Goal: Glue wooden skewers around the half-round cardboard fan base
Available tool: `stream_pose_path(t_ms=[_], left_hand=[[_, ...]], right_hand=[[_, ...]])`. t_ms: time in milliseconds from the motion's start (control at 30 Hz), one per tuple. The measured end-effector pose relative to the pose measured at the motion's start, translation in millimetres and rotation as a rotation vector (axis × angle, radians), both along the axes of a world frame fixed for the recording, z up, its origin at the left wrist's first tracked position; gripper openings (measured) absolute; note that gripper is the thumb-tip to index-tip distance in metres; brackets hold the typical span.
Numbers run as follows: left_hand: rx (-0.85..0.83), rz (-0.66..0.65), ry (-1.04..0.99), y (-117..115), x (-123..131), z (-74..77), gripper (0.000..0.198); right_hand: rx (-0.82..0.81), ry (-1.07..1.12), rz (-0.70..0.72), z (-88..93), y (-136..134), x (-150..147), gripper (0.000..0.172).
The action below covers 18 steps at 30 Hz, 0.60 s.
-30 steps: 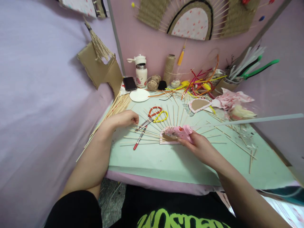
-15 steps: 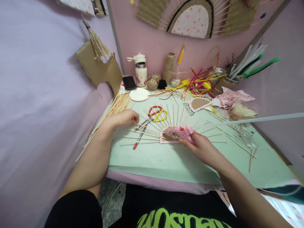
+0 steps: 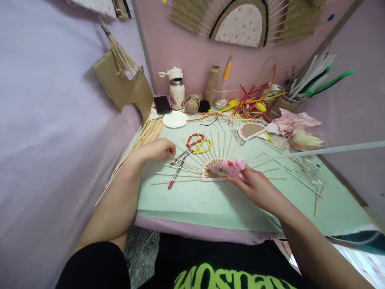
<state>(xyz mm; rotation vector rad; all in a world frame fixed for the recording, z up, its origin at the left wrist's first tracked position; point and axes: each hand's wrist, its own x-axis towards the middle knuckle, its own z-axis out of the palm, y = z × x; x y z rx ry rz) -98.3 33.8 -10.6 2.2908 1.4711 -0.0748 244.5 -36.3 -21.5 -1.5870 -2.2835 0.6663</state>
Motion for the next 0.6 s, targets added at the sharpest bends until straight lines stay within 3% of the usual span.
stream_pose_path(t_ms=[367,600], left_hand=[[0.047,0.013,0.011,-1,-1,-1.7,0.024],[0.061,-0.009,-0.009,-1,1,-3.5,0.024]], right_hand=[[0.043,-0.077,0.054,15.3,-1,-3,0.028],[0.086,0.141,-0.058,34.5,-17,10,0.034]])
